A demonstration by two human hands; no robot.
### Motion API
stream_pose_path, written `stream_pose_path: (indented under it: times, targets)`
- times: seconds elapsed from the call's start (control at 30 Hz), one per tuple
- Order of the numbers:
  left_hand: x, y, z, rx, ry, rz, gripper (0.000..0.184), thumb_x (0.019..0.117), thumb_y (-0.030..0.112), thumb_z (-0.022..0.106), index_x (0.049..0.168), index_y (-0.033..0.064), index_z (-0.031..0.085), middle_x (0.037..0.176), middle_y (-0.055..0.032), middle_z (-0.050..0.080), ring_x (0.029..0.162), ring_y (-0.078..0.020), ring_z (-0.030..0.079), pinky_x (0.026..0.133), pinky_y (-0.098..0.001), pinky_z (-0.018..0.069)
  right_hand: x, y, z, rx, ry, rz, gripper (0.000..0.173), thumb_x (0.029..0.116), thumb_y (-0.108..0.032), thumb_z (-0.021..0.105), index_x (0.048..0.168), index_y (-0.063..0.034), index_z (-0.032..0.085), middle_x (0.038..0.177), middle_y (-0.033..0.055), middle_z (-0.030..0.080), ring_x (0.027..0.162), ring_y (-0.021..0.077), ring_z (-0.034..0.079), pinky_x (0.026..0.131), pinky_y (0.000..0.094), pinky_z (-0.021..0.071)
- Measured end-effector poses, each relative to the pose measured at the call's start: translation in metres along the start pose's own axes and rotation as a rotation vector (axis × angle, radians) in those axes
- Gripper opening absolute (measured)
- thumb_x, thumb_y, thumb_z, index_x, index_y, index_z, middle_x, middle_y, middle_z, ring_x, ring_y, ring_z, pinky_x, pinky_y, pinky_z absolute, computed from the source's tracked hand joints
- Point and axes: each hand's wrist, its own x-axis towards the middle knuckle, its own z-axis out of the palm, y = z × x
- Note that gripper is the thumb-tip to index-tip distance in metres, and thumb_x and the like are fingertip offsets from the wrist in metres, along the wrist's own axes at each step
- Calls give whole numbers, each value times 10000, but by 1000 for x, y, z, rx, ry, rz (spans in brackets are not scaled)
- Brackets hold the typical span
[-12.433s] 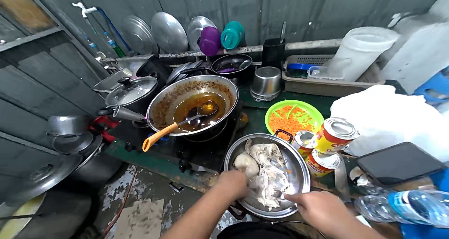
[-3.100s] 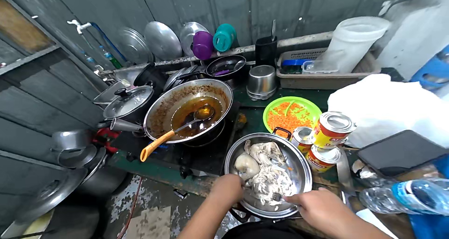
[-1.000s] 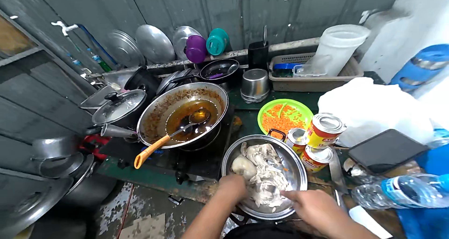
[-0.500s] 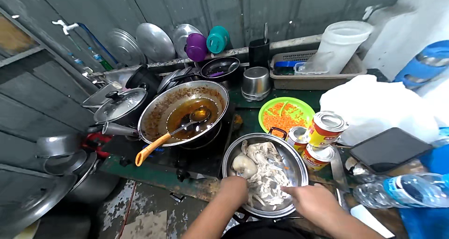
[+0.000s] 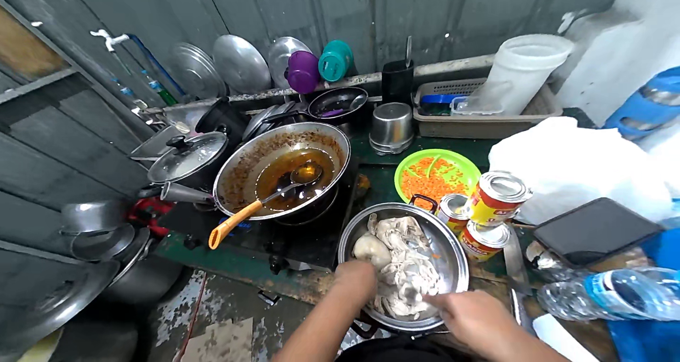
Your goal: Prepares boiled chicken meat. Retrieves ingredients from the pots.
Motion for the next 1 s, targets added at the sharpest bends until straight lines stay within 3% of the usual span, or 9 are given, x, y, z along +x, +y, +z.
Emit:
stream_pose_path:
  times: [0.1, 0.17, 0.3, 0.4, 0.53, 0.6, 0.73, 0.87, 1.0]
  targets:
    - [-6, -3, 2, 44, -68, 32, 342, 1032, 308, 536, 1290, 150, 695, 1320, -188, 669, 1239, -422, 623, 968, -699, 484, 14, 13, -11, 13, 122, 125, 480, 1047, -211, 464, 1508, -321, 545, 1261, 197, 708, 1212, 417, 645, 1056, 633, 433]
    - [-10, -7, 1, 54, -38, 20, 338, 1038, 322, 524, 1259, 135, 700, 1291, -180, 682, 1223, -409, 637, 955, -684, 498, 21, 11, -8, -25, 108, 147, 506, 1040, -196, 464, 1531, -308, 515, 1263, 197, 707, 1211, 411, 647, 1060, 621, 432]
    - [-16, -23, -9, -59, 77, 8, 365, 1063, 336, 478, 1285, 138, 688, 1301, -156, 686, 1245, -370, 636, 1008, -649, 494, 4, 0, -15, -9, 5, 51, 467, 1028, -211, 482, 1467, -331, 591, 1292, 170, 702, 1230, 405, 637, 1041, 643, 443]
    - [-10, -16, -15, -97, 116, 3, 379, 1073, 328, 452, 1296, 120, 677, 1310, -164, 678, 1253, -368, 630, 1012, -637, 492, 15, -3, -17, 13, 97, 59, 497, 1056, -194, 427, 1522, -336, 526, 1267, 193, 704, 1210, 415, 644, 1051, 625, 439]
    - [7, 3, -11, -66, 75, -58, 339, 1044, 288, 506, 1255, 96, 687, 1309, -179, 673, 1239, -392, 632, 979, -655, 504, 29, -7, -4, -40, 58, 33, 516, 1035, -183, 434, 1528, -313, 516, 1251, 218, 704, 1189, 443, 651, 1015, 655, 457]
    - [6, -1, -13, -60, 61, -51, 350, 1042, 297, 506, 1277, 108, 684, 1318, -176, 672, 1245, -391, 630, 984, -661, 499, 16, -3, -7, -57, 15, 12, 483, 1029, -200, 463, 1480, -335, 574, 1267, 181, 708, 1212, 417, 644, 1035, 651, 443]
    - [-11, -21, -20, -85, 53, 6, 375, 1061, 358, 473, 1266, 127, 687, 1305, -159, 678, 1249, -374, 628, 1001, -665, 482, 2, 7, -19, 0, 65, 12, 485, 1047, -197, 456, 1492, -357, 561, 1261, 165, 719, 1216, 401, 646, 1068, 629, 417]
    - [-24, -27, -20, 14, -44, -22, 391, 1039, 386, 493, 1234, 121, 703, 1278, -179, 687, 1230, -399, 632, 980, -684, 479, 14, -7, -1, -14, 41, -152, 481, 1029, -190, 459, 1463, -349, 592, 1190, 181, 737, 1150, 417, 670, 1025, 650, 441]
    - [-17, -11, -16, 89, -70, -98, 346, 1021, 317, 526, 1195, 80, 708, 1283, -196, 678, 1212, -413, 638, 947, -675, 502, 25, 4, -2, -57, 20, -69, 481, 1037, -199, 453, 1473, -358, 579, 1244, 188, 718, 1186, 428, 655, 1020, 665, 445]
